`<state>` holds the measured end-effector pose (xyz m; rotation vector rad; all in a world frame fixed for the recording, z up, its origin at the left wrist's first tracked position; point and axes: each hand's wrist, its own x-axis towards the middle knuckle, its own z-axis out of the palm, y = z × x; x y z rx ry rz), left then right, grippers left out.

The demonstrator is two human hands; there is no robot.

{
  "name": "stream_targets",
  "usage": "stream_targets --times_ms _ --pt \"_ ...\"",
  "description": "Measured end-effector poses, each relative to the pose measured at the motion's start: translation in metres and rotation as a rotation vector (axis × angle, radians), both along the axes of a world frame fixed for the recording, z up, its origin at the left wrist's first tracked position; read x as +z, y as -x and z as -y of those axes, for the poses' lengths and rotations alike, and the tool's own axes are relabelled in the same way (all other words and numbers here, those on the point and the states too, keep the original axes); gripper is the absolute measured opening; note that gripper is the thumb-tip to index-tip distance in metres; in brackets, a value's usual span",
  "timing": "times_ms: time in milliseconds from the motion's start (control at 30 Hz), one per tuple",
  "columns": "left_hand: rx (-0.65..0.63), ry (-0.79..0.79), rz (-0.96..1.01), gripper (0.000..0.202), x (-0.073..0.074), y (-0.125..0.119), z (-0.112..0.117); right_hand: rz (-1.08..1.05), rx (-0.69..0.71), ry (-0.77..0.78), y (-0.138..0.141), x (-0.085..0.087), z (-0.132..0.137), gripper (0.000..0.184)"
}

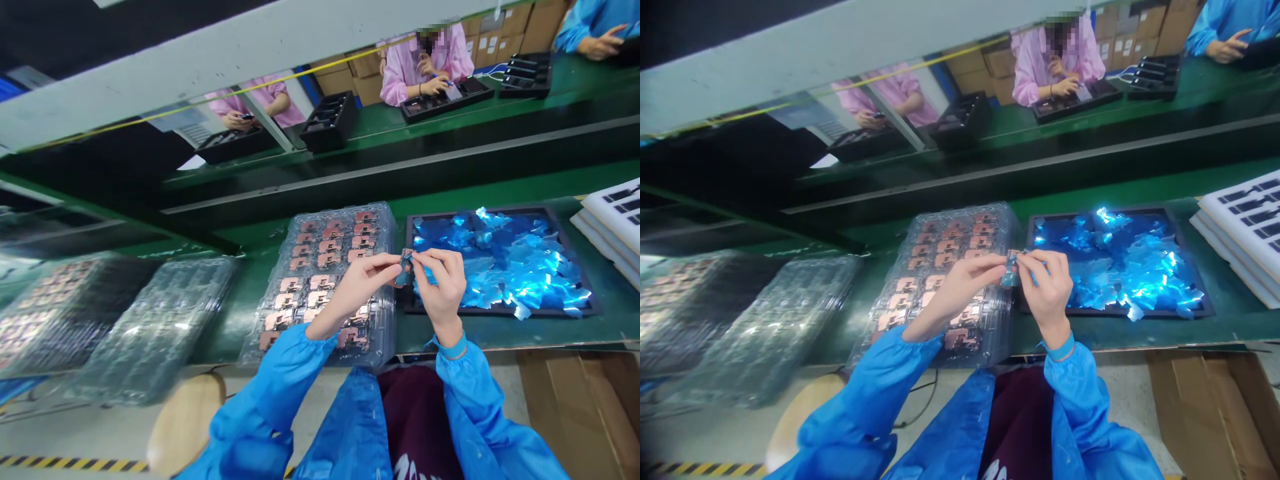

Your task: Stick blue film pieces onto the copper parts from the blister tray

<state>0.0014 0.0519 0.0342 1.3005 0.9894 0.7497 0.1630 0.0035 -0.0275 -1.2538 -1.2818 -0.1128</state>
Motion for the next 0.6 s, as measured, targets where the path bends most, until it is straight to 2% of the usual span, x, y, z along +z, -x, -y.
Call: stream_targets --times_ms 133,233,367,467,533,600 --pt "0.070 0.215 0.159 0.036 -0.009 0.008 -0.001 0.071 0.054 0.043 0.002 0.001 0.003 0.016" --pt "0.089 0.303 0.251 0.042 -0.012 0.014 -0.004 0.104 0.147 0.022 0.003 0.005 0.006 0.017" --pt "0.103 0.318 0.338 0.026 -0.010 0.021 -0.009 0.131 0.254 -0.028 0.006 0.008 0.010 0.021" --pt "0.168 0.292 0.373 0.018 -0.012 0.025 -0.014 0.131 0.302 -0.022 0.010 0.005 0.013 0.021" --pt "0.260 0.282 0.395 0.015 -0.015 0.028 -0.018 0.074 0.281 -0.028 0.013 0.002 0.015 0.019" --pt "0.383 0.263 0.408 0.012 -0.017 0.031 -0.023 -0.053 0.172 -0.040 0.013 -0.003 0.013 0.013"
